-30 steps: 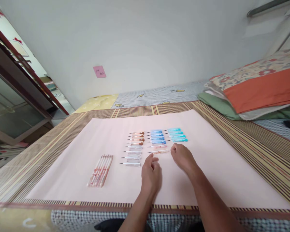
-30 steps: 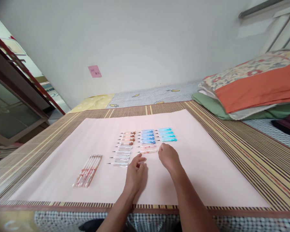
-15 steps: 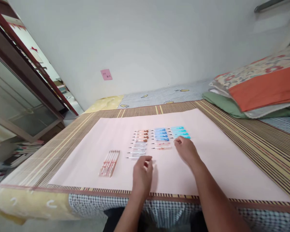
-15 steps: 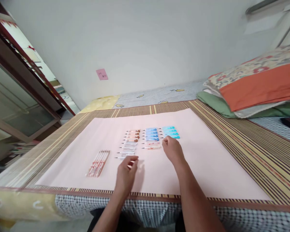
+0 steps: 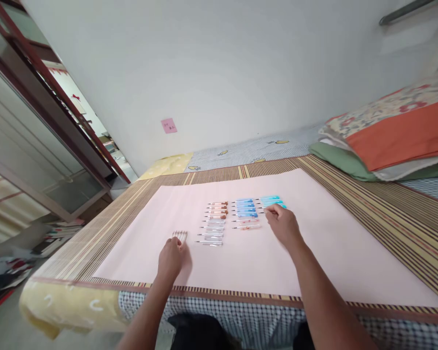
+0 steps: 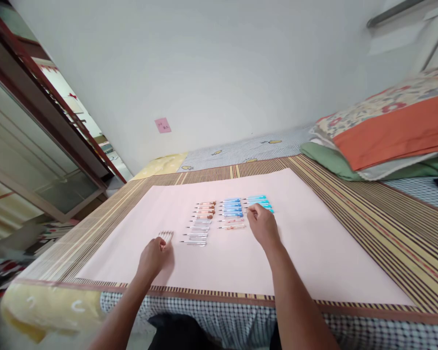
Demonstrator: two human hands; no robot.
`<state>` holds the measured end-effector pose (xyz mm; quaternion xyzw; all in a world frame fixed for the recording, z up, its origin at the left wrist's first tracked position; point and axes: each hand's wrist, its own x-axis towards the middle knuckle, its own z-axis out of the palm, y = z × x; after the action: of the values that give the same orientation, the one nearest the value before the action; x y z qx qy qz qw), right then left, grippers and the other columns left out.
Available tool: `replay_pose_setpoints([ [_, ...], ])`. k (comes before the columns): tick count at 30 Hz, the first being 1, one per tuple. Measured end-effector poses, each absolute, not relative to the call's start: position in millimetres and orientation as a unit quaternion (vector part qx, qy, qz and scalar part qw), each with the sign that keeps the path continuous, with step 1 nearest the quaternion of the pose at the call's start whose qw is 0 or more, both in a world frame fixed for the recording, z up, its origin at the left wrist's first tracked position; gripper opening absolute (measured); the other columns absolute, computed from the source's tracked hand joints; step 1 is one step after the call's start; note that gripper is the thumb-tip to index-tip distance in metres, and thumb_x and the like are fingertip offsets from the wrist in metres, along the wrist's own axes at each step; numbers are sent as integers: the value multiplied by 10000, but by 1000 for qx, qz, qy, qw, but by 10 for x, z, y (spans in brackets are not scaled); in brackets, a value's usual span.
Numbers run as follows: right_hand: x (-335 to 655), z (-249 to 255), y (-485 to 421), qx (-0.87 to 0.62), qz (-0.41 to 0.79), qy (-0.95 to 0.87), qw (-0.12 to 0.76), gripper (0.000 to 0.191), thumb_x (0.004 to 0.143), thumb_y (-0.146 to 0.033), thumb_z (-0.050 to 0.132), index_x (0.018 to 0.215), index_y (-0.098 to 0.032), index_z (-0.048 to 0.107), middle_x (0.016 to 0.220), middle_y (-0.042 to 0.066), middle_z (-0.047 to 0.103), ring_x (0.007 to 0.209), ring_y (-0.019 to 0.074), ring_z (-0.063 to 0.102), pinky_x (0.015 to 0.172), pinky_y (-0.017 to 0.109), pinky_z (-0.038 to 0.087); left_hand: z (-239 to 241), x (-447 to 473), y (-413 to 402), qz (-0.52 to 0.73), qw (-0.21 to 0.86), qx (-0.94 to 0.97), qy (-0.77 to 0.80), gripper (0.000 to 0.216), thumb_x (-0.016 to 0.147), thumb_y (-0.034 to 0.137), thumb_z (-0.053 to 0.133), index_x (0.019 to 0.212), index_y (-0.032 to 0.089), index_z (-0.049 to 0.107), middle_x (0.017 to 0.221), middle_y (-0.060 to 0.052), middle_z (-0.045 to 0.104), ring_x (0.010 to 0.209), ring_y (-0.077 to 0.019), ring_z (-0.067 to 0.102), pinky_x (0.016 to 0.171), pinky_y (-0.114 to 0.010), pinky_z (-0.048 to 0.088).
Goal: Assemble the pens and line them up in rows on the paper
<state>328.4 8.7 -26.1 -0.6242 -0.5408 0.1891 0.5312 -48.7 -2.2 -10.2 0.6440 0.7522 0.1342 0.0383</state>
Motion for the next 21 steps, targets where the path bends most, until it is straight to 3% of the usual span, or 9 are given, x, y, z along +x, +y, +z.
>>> replay_pose_setpoints([
  [8, 3318, -266, 87, -623, 194, -534, 537, 251, 849, -414, 505, 846, -201, 638, 838, 73, 726, 762, 217, 668, 710, 325, 518, -194, -325, 25, 112, 20, 643, 758, 99, 913, 179, 477, 842, 213, 536, 940, -114, 690, 837, -271, 656, 687, -342, 379],
  [14, 3339, -271, 79, -623, 205, -524, 544, 235, 851, -409, 518, 815, -205, 629, 810, 60, 711, 736, 208, 647, 691, 317, 514, -70, -278, 10, 202, 56, 611, 763, 260, 841, 125, 536, 1089, 170, 598, 884, -98, 699, 832, -273, 661, 711, -345, 409],
  [16, 3332, -271, 73, -620, 210, -523, 546, 227, 847, -405, 526, 816, -207, 634, 809, 56, 708, 741, 210, 643, 692, 318, 511, 44, -241, -24, 306, 121, 583, 743, 267, 824, 207, 592, 1083, 155, 624, 845, -79, 688, 771, -250, 643, 688, -337, 423],
  [19, 3273, -235, 59, -610, 239, -512, 555, 220, 829, -410, 563, 806, -206, 641, 808, 55, 702, 739, 212, 639, 679, 316, 499, 205, -55, -79, 474, 338, 509, 634, 274, 733, 340, 709, 923, 147, 665, 693, -27, 643, 645, -186, 589, 597, -287, 407],
  [21, 3199, -178, 40, -589, 296, -494, 567, 259, 828, -453, 594, 797, -200, 642, 774, 47, 684, 696, 200, 623, 642, 306, 484, 256, 166, -98, 535, 468, 454, 537, 312, 642, 332, 793, 865, 145, 681, 667, -9, 636, 626, -145, 571, 561, -245, 381],
])
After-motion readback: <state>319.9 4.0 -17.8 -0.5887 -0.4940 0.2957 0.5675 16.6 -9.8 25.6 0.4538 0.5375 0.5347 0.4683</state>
